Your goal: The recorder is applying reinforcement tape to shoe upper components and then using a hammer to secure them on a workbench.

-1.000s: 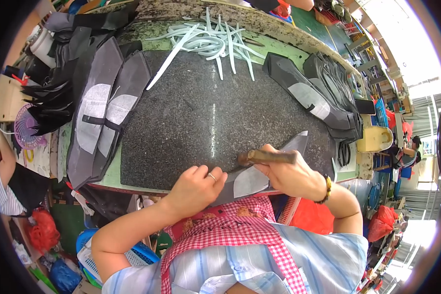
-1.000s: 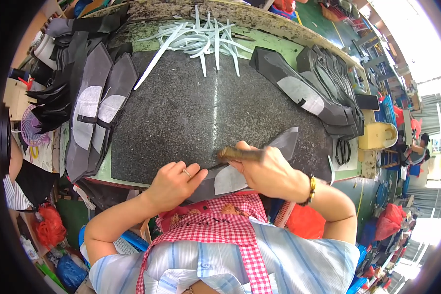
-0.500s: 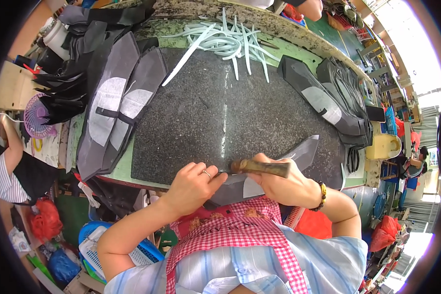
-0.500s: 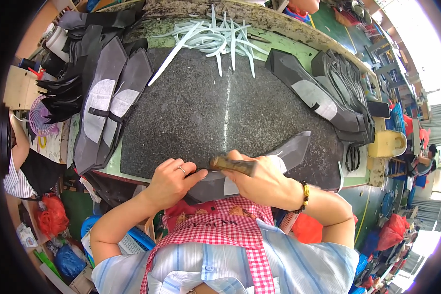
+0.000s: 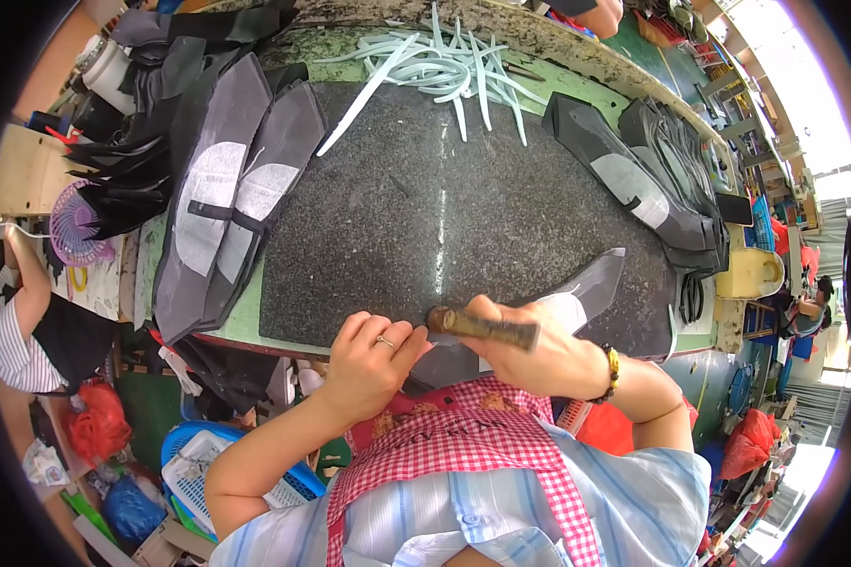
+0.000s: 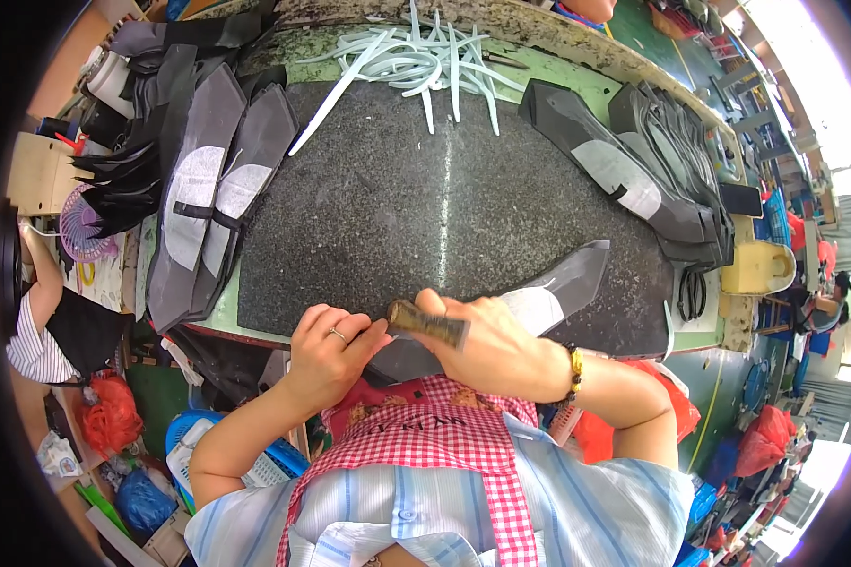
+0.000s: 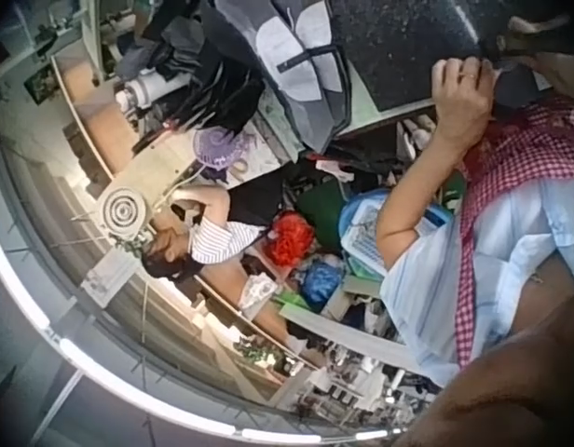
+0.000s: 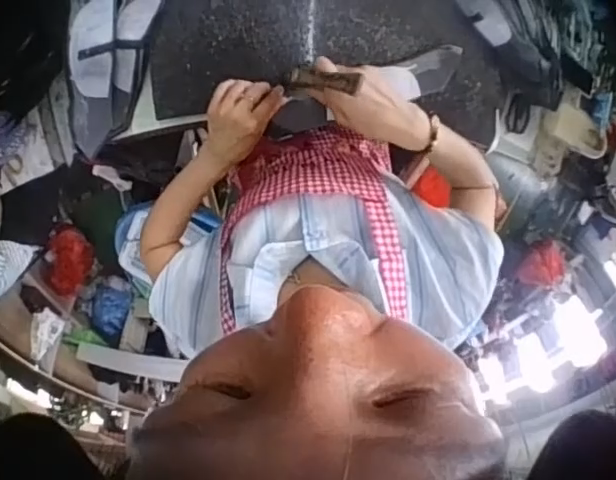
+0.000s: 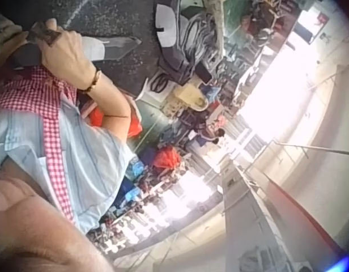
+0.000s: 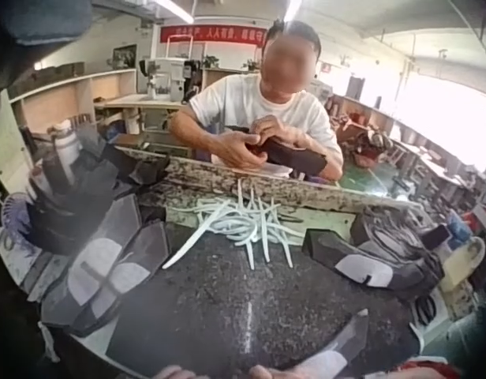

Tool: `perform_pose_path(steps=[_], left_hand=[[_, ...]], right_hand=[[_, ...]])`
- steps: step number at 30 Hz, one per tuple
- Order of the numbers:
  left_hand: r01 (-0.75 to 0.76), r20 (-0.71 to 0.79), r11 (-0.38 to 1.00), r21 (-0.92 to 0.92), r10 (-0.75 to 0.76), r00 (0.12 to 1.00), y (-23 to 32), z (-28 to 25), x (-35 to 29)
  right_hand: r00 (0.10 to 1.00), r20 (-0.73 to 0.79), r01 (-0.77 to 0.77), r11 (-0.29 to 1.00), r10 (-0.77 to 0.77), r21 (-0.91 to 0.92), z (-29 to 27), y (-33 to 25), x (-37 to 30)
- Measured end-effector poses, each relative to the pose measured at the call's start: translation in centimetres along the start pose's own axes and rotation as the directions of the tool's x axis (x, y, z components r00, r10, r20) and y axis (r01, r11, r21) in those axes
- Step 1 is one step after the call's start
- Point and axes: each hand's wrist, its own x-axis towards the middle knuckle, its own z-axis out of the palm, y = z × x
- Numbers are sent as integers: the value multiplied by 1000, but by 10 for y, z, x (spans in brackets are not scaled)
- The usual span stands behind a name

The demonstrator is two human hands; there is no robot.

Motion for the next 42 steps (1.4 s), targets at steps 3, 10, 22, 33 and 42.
perform_pose_path(steps=[3,10,22,33,42], left_hand=[[-2,16,1000,27,2,1000,1,0,1],[64,70,997,31,-66,995,14,-5,11],[285,-242,958,19,-272,931,-4,-75,103],[157,-237,976,150,-118,964,-13,-25,121],[-282,248,956,78,255,935,62,162,297]], right_hand=[[989,-70,129,992,-129,-6,4,-1,3],[986,-115,-112,990,121,85,-5,10,-2],[526,-746,-573,818,408,44,-114,162,-98],[386,-790,-824,563,476,-63,-165,232,-113],[454,-725,-812,576,518,-96,-154,225,-86]])
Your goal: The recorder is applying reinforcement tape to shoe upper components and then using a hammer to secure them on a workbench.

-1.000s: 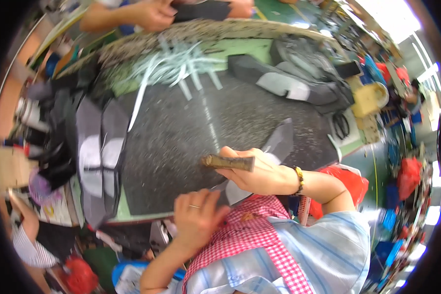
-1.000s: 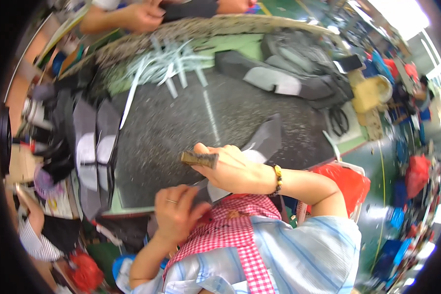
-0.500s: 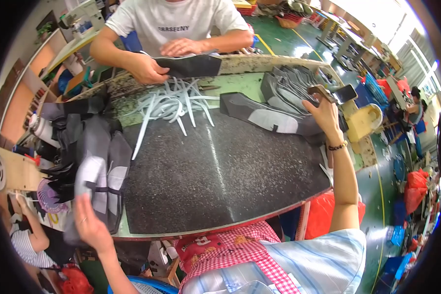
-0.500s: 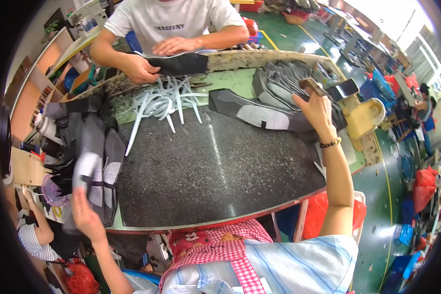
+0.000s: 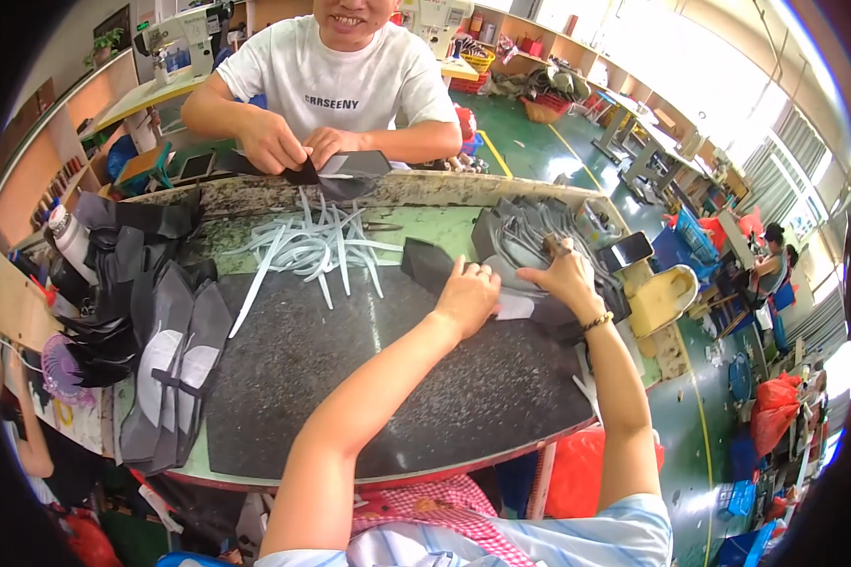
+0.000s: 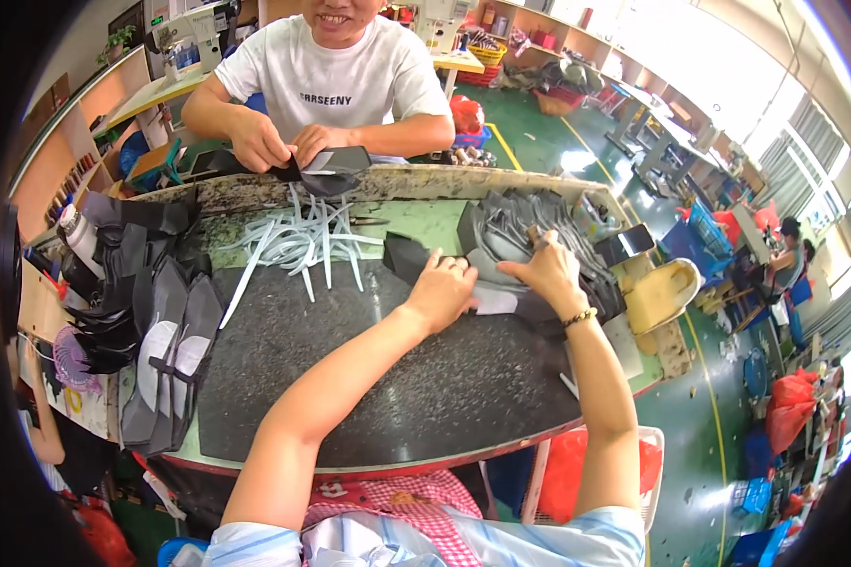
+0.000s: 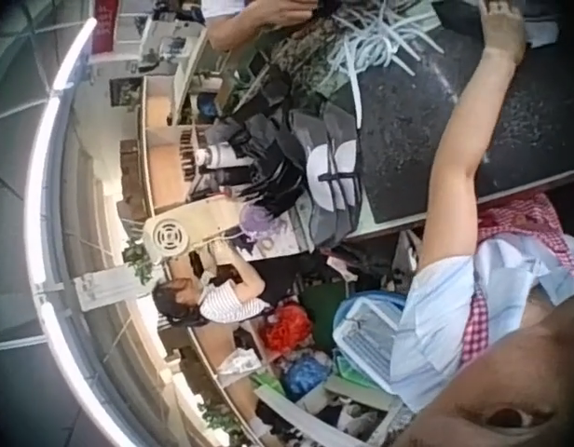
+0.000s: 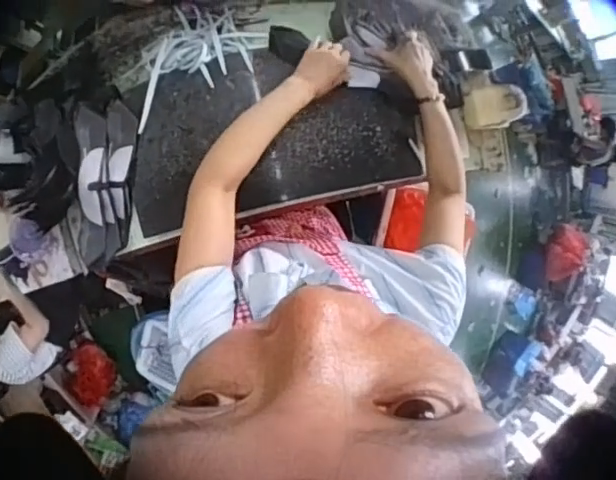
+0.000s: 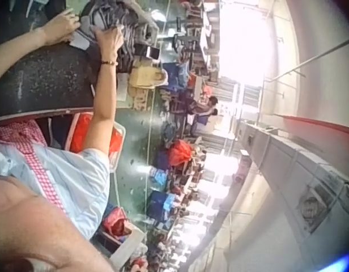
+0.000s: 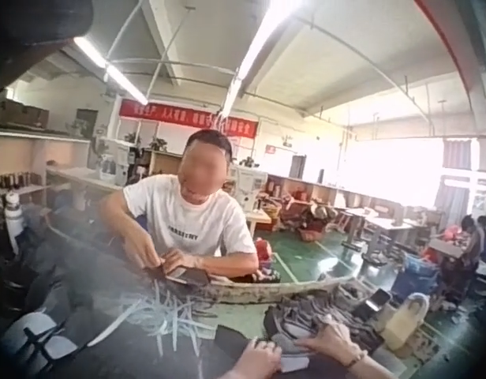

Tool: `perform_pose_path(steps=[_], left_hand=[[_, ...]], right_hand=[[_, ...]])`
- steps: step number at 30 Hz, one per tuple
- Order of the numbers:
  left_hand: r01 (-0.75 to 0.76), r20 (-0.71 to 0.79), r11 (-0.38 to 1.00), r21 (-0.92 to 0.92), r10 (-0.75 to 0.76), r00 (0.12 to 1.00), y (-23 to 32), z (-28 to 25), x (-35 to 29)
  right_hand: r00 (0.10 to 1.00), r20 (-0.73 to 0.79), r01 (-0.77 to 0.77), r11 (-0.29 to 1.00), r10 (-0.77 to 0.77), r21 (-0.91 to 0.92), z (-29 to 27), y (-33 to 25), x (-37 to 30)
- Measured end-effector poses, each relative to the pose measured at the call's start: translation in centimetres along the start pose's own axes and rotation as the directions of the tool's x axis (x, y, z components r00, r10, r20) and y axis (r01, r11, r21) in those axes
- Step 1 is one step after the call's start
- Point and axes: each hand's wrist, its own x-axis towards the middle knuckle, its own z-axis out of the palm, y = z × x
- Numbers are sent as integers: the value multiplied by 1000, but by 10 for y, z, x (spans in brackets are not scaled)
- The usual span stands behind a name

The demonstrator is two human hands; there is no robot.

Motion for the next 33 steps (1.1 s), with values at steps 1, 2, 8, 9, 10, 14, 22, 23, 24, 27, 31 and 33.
perform_pose_path(steps=[1,2,8,9,10,14,22,23,24,27,31,33], left_hand=[[-89,-20,995,-32,89,996,8,-5,-2],[-121,-52,983,-141,114,992,25,-12,-11],[156,11,806,-571,-183,983,66,-61,-109],[180,1,792,-583,-221,975,63,-70,-126],[193,-5,777,-599,-245,970,60,-81,-142],[205,-77,769,-605,-313,947,45,-93,-188],[384,25,787,-484,-426,904,40,-77,-175],[393,52,777,-492,-425,904,36,-73,-171],[404,67,767,-498,-430,900,37,-69,-168],[325,-68,829,-455,-396,916,42,-65,-167],[154,-156,979,-133,-175,972,67,-81,-177],[73,-143,995,-75,-83,986,77,-97,-197]], right_hand=[[1000,27,-15,1000,15,16,-1,1,-3],[994,68,-82,996,83,-17,3,7,-2],[998,46,-32,999,34,-42,10,13,2],[999,28,-14,999,15,-45,8,9,3],[999,33,-7,999,8,-39,8,13,8],[996,92,15,1000,-16,6,-9,7,14],[982,-87,182,969,-170,166,-13,-51,-45],[982,-5,188,965,-191,184,-20,-69,-51],[961,24,268,952,-274,149,-16,-80,-55],[960,146,213,963,-238,166,-9,-87,-53],[958,132,246,966,-255,82,-4,-78,-46],[958,121,284,924,-261,-257,6,-64,-29]])
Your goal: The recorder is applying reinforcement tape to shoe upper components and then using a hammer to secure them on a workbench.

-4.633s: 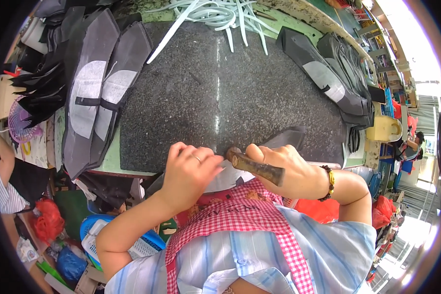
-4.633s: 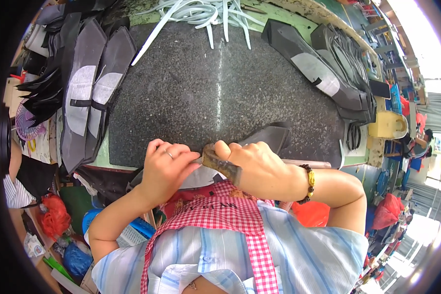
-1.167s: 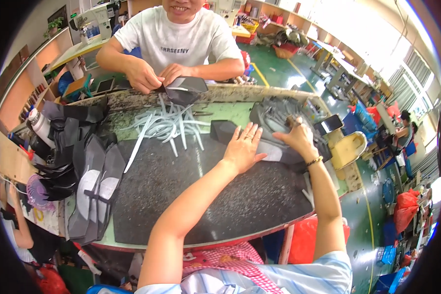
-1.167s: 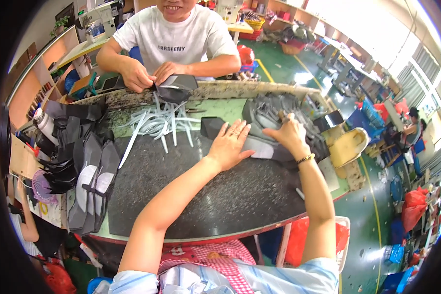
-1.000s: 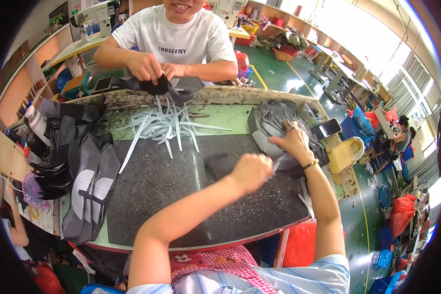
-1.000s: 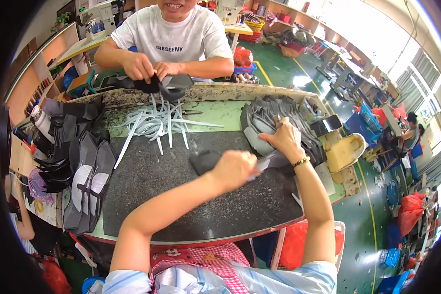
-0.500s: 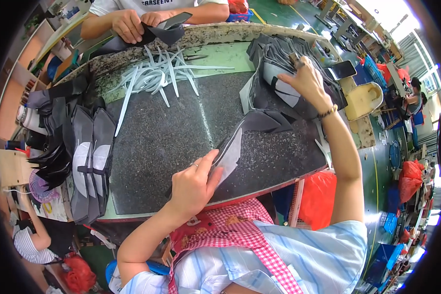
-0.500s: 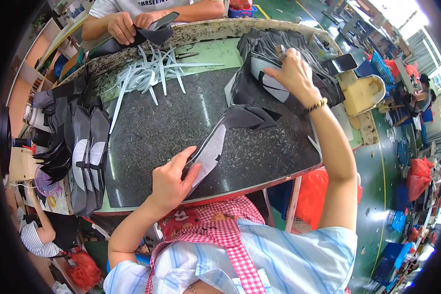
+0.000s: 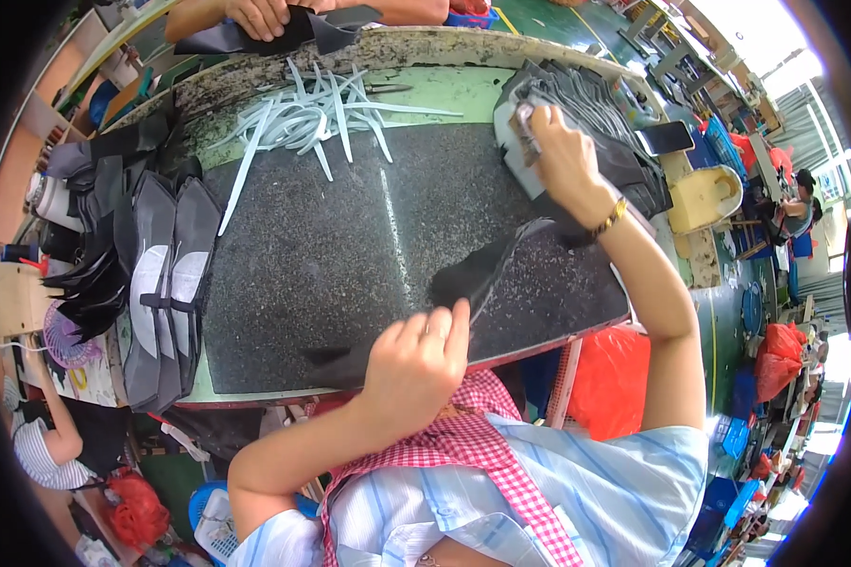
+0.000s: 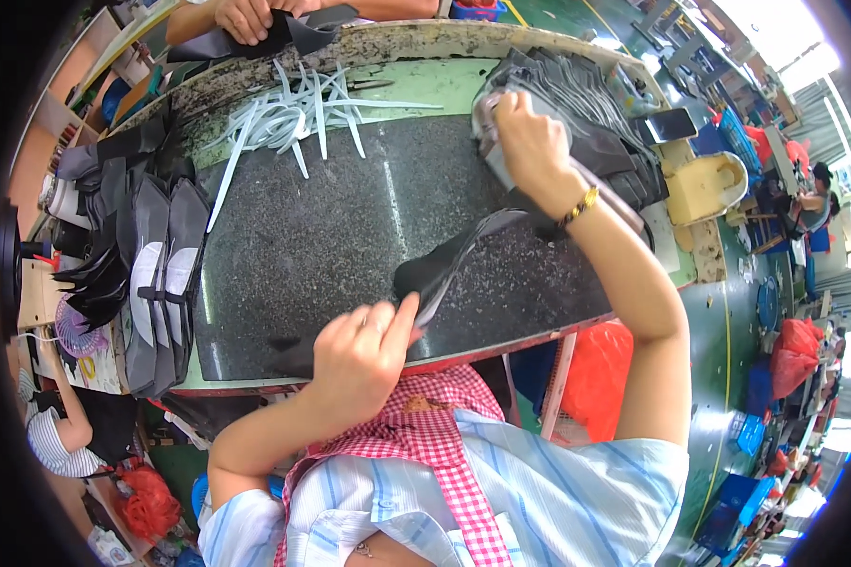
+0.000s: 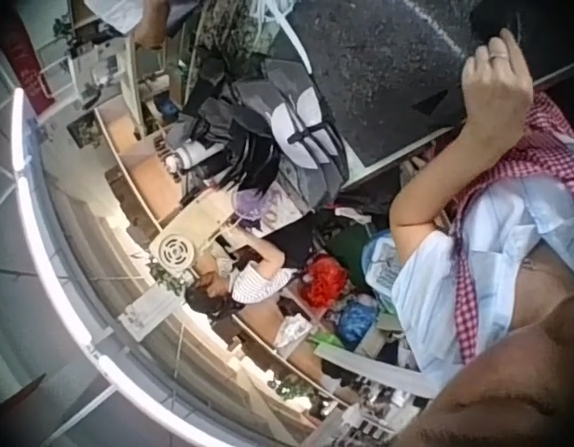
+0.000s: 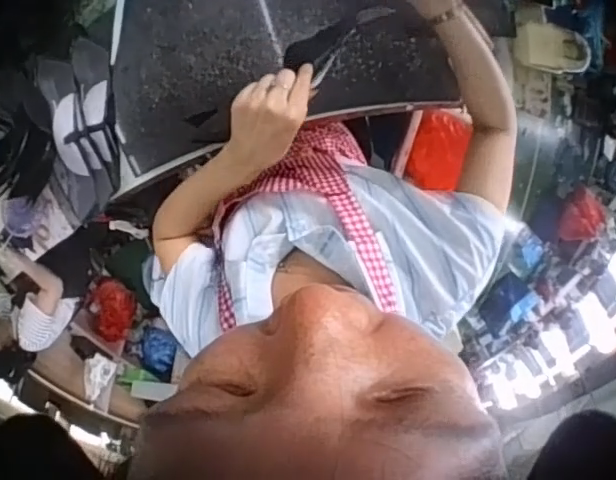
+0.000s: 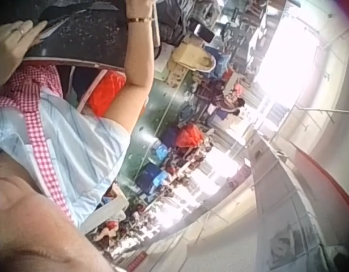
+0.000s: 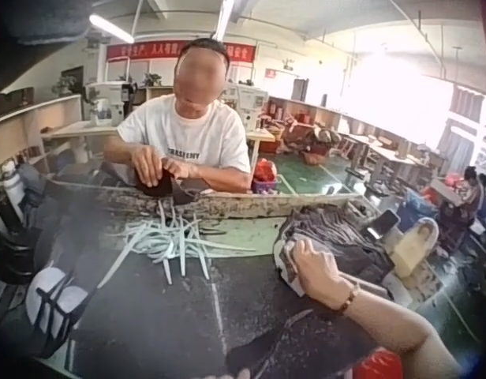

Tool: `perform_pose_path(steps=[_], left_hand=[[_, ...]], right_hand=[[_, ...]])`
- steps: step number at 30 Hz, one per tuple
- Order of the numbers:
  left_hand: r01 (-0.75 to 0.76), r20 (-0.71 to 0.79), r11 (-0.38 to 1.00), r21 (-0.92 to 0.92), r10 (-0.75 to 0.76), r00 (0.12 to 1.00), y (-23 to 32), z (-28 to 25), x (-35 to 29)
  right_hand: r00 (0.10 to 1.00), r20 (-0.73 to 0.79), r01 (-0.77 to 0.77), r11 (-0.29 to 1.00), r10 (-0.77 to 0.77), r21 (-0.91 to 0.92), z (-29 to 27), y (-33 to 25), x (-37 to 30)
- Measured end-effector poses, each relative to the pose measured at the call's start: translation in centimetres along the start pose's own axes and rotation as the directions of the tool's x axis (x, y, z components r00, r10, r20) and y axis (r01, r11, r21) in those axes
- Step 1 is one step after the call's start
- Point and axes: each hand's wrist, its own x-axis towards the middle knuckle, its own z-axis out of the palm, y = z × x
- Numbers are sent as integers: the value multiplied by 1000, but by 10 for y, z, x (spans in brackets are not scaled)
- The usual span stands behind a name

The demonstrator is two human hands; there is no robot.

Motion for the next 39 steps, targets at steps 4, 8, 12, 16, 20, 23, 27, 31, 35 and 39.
perform_pose_path(steps=[4,8,12,16,20,23,27,31,35,39], left_hand=[[-216,100,976,13,214,972,-24,-15,-22],[-465,-20,885,7,466,885,-44,-15,-32],[-486,-149,874,22,484,863,-45,-21,-24],[-459,-206,888,29,454,867,-52,-28,-21],[-392,-253,918,67,395,883,-53,-17,-39],[-388,-279,920,51,386,879,-49,-15,-40],[-399,-271,916,43,395,878,-43,-20,-32],[-466,-222,883,46,464,858,-31,-22,-28],[-416,-181,904,-100,395,901,-16,-57,-28],[-141,-5,913,-382,151,989,0,-95,-41]], right_hand=[[962,-271,33,983,17,180,13,41,-20],[968,-73,221,682,-239,697,-35,-14,-49],[672,428,-91,506,-605,858,-47,-58,-65],[646,174,-36,198,-743,980,-22,-77,-91],[680,417,-275,317,-603,908,-46,-85,-94],[698,347,-208,286,-627,935,-47,-81,-96],[687,299,-201,223,-663,954,-59,-78,-90],[662,212,-183,119,-719,976,-54,-80,-91],[563,345,-221,266,-751,938,-46,-84,-92],[786,389,-434,21,-481,901,-41,-80,-97]])
